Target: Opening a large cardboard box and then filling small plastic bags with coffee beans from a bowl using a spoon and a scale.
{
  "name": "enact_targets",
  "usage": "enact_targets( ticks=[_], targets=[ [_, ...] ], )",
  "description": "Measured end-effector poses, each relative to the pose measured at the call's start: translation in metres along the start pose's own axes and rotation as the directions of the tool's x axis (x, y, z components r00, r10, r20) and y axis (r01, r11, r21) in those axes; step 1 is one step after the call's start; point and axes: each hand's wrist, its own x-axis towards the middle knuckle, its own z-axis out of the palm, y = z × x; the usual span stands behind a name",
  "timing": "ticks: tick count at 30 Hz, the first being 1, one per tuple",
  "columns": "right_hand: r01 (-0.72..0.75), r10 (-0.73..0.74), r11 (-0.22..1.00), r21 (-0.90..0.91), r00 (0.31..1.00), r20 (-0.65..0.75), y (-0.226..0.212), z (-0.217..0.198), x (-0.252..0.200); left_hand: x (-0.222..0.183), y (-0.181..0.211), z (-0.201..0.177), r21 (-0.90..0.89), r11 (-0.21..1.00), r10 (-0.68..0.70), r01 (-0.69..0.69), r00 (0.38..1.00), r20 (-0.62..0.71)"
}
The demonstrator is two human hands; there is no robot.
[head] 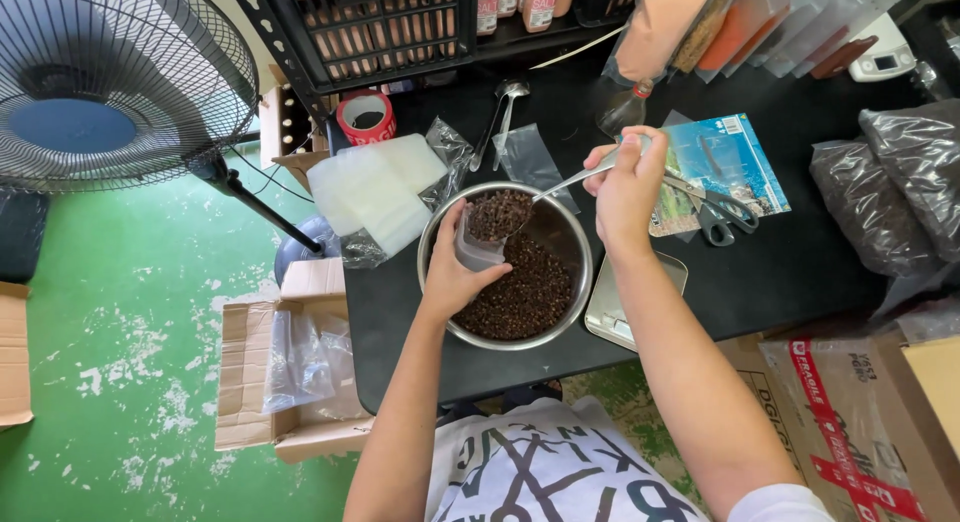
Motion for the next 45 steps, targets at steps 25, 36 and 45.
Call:
enact_targets(
  ticks=[25, 36, 45],
  targets=[
    [0.057, -0.047, 0.997, 0.053, 0.983, -0.177, 0.005, -0.044, 0.029, 0.001, 0.002, 0.017, 0.506, 0.781, 0.33, -0.365, 0.93, 0.16],
    [0.059, -0.053, 0.998, 0.023, 0.974, -0.221, 0.01, -0.049, 0.023, 0.006, 0.003, 0.028, 0.432, 0.856, 0.182, -0.283, 0.948, 0.261],
    [0.057, -0.042, 0.997, 0.053, 0.967, -0.252, 0.015, -0.059, 0.028, 0.004, 0.003, 0.026, 0.424, 0.871, 0.161, -0.248, 0.96, 0.231]
  ],
)
